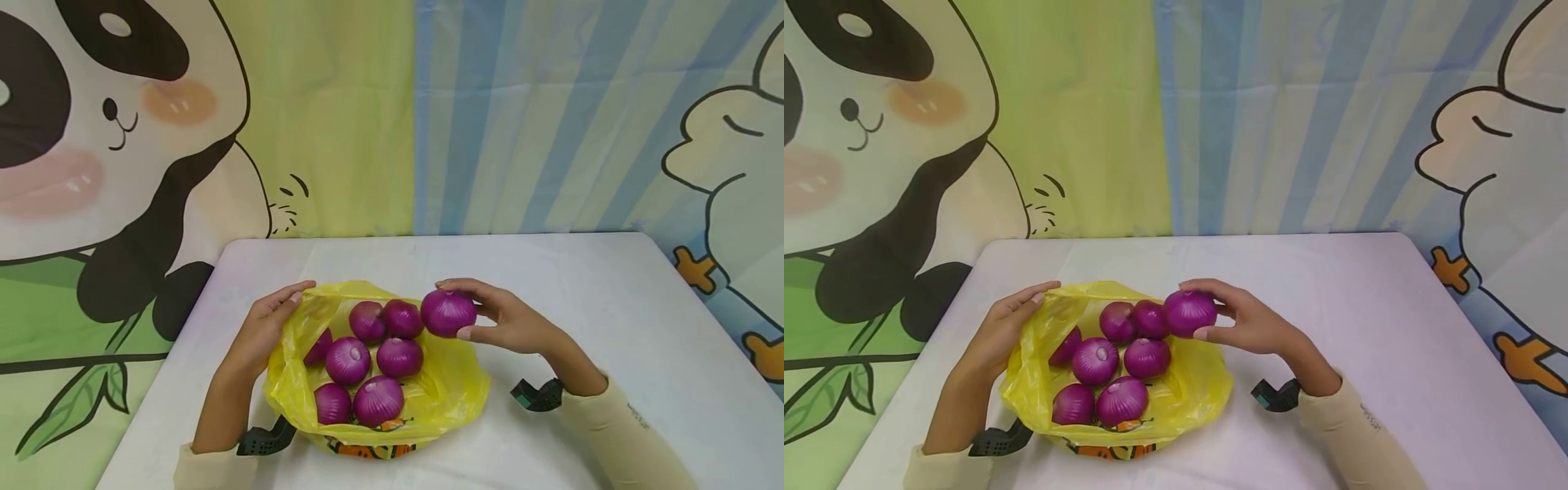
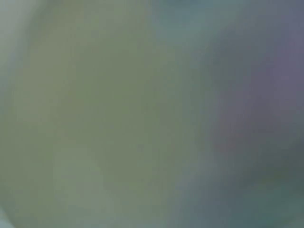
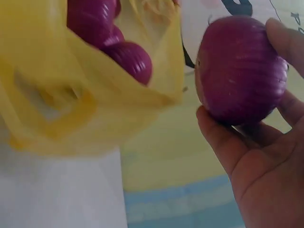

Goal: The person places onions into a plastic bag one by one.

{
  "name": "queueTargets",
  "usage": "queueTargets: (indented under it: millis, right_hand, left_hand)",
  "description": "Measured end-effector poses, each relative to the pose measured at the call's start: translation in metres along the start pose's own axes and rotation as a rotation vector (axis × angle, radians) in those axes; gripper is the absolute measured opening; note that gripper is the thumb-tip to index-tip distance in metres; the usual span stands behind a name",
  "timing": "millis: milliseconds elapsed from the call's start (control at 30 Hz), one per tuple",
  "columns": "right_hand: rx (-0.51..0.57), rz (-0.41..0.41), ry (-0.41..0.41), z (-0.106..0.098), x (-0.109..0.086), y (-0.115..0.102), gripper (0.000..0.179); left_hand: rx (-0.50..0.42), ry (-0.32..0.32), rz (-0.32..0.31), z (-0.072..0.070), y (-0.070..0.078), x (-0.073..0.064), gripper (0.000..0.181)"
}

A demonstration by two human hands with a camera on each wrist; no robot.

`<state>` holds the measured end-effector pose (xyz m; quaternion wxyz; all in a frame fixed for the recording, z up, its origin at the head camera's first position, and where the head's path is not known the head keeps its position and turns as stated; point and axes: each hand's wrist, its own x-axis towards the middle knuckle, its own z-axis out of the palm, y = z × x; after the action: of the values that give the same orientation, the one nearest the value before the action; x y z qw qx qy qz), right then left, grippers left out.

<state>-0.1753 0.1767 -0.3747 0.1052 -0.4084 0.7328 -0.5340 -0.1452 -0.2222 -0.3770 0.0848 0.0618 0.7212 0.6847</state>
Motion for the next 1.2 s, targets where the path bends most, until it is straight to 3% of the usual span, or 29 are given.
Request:
queueTargets:
  millis: [167,300,867,1067,1200]
  right_hand:
    - [0.117,-0.022,-0.163,0.022,0.013,0.007,0.059]
    - [0.153,-0.003,-0.213,0.035,0.023,0.010,0.058]
    - [0.108,0.070,-0.271,0.062,0.055,0.021,0.056]
    - [0.105,0.068,-0.273,0.072,0.067,0.025,0.057]
    - [0.029,0.026,-0.284,0.080,0.076,0.028,0.055]
  left_hand:
    - [-0.002,-0.003,0.007,0.000,0.001,-0.001,0.050]
    - [0.000,-0.001,0.007,0.001,0.004,0.000,0.048]
    - [-0.024,-0.021,0.001,0.003,0.003,-0.002,0.048]
    - [-0.032,-0.034,0.008,0.003,0.005,-0.002,0.048]
    - [-0.041,-0.034,0.011,0.003,0.005,-0.003,0.047]
